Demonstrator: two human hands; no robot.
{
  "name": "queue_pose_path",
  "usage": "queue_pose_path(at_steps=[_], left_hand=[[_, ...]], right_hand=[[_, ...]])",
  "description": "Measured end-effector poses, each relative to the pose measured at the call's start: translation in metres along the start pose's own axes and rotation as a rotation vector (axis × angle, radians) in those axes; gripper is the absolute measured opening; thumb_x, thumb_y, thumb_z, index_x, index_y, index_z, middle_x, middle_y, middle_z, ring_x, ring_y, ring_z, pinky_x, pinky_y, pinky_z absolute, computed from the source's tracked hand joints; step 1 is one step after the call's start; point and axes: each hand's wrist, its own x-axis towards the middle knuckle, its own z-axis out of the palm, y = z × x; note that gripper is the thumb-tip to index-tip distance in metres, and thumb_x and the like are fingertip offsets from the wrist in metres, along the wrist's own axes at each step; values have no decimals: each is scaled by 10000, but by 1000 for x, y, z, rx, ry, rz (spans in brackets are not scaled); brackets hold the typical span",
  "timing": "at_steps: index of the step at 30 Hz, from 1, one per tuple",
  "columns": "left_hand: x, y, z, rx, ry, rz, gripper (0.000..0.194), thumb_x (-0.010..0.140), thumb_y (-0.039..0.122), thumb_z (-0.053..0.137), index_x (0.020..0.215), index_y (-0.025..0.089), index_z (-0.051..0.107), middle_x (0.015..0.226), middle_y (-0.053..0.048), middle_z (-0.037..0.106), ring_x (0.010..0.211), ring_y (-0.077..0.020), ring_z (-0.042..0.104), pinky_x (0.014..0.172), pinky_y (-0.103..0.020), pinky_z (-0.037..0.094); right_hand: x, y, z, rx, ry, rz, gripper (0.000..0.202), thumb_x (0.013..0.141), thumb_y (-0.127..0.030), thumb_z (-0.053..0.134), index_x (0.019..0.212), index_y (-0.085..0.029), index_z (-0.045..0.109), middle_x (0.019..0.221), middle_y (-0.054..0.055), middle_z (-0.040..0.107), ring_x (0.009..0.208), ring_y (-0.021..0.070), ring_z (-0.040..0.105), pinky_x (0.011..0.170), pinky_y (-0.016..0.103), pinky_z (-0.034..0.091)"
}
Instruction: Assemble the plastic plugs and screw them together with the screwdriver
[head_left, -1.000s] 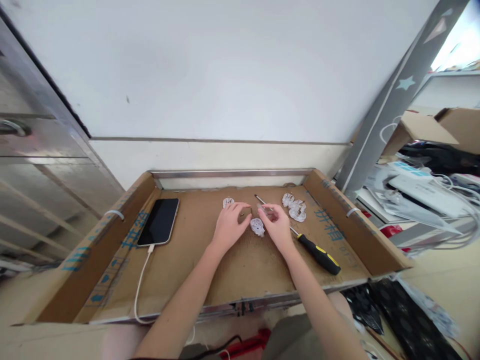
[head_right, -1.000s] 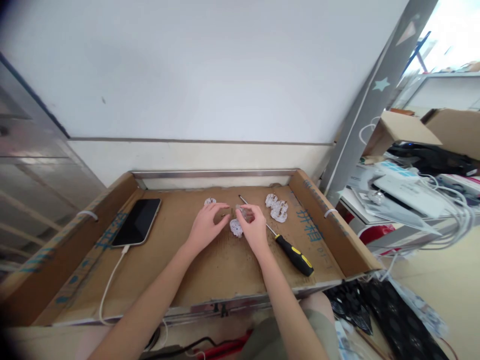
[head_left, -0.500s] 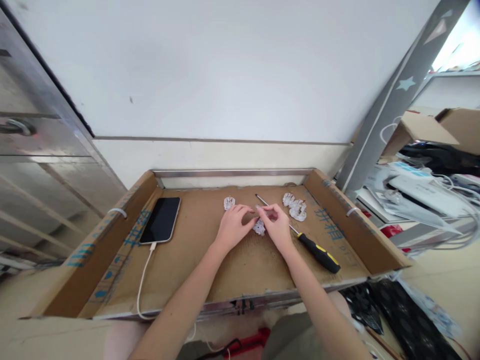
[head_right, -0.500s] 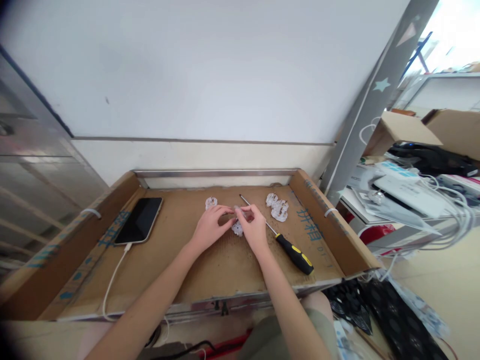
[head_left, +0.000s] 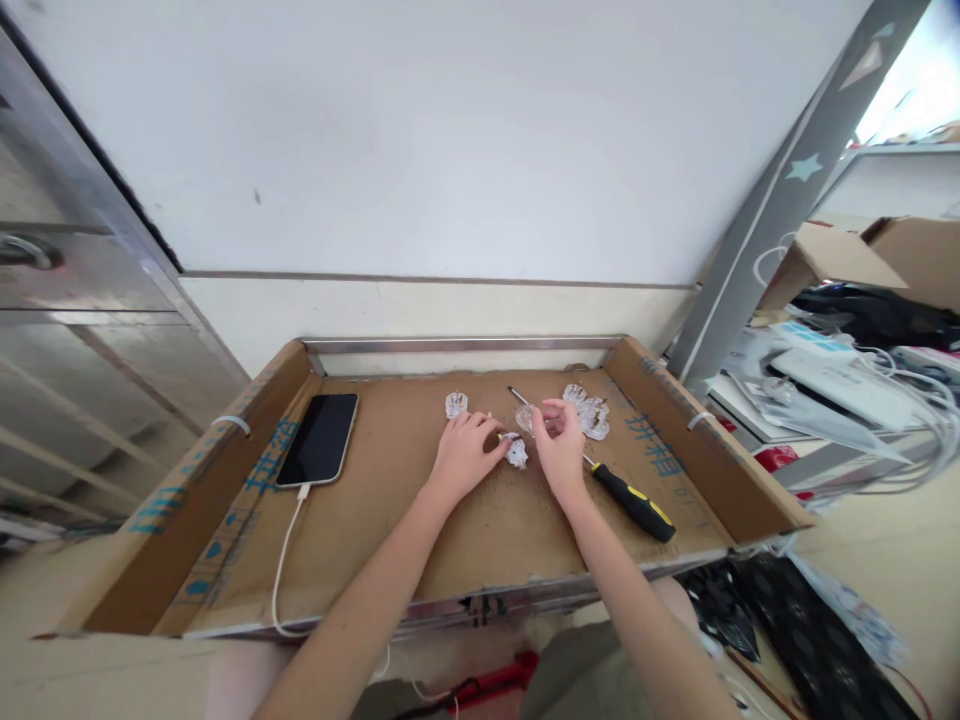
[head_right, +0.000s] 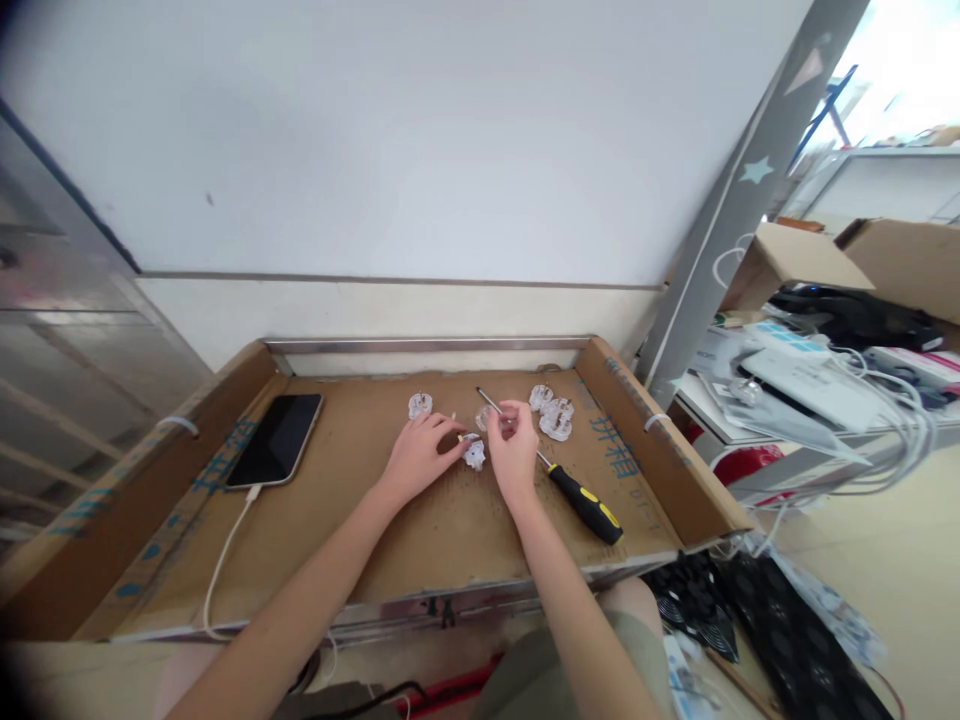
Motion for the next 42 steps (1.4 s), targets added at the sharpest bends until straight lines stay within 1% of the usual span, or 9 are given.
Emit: queue_pose_path(at_steps=[4,10,15,18,25,29,35,39,42], left_hand=[[3,-1,4,-51,-52,4,157,869,334,543,890,231,660,875,-17,663,871,-199,570,815,-340,426],[4,0,3,-94,-32,30,102,857,265,545,837,222,635,844,-9,660,831,-197,579,763,-333,437],[5,-5,-3,-122,68,-27,97,863,261,532,859,226,623,888,-9,669,879,-199,590,786,-336,451],[5,-10,-4,-106,83,-42,99,855,247,539,901,221,622,942,-21,663,943,-215,582,829,-356,451],[3,1,-1,-152,44,90,141,843,289,575,960,232,630,1033,-8,656,980,-195,563,912,-352,415],[1,5,-1,-138,-65,126,129,823,300,601,926,236,647,968,-7,675,934,-207,570,873,-362,421],[-4,19,-1,-192,-21,165,169,845,336,578,976,257,650,1012,-1,671,970,-194,560,905,-352,400],[-8,31,8,-184,-109,276,145,869,285,544,948,267,664,1001,5,673,1000,-184,553,932,-349,370],[-8,32,13,-166,-139,283,136,876,258,533,899,251,666,918,1,675,956,-178,560,900,-343,372]], right_hand=[[-1,0,-1,-28,-12,5,333,877,-397,518,1058,-120,546,899,37,579,749,97,558,687,276,506],[0,3,-1,-56,-28,-4,328,884,-405,503,1053,-128,550,893,38,581,737,94,555,675,270,508],[0,1,-2,-124,1,-38,330,896,-411,477,1052,-130,548,889,38,580,731,92,551,676,269,505],[-1,-1,-4,-228,10,-51,335,899,-419,467,1056,-134,547,877,36,577,727,93,548,682,274,502],[-12,-10,-16,-589,-99,-134,329,875,-427,502,988,-125,567,869,33,569,799,118,548,771,326,479],[-28,-19,-50,-740,-93,-187,300,855,-397,505,1011,-150,572,984,72,572,946,185,524,856,386,415],[-61,-1,-128,-888,-78,-152,350,809,-404,499,1084,-215,604,1052,140,584,996,329,510,808,490,350],[-55,7,-167,-807,-228,-190,353,787,-436,533,1079,-258,621,958,84,651,910,261,589,772,422,416],[-39,-29,-188,-697,-223,-234,391,752,-508,585,1066,-275,603,1016,45,658,899,209,620,798,375,468]])
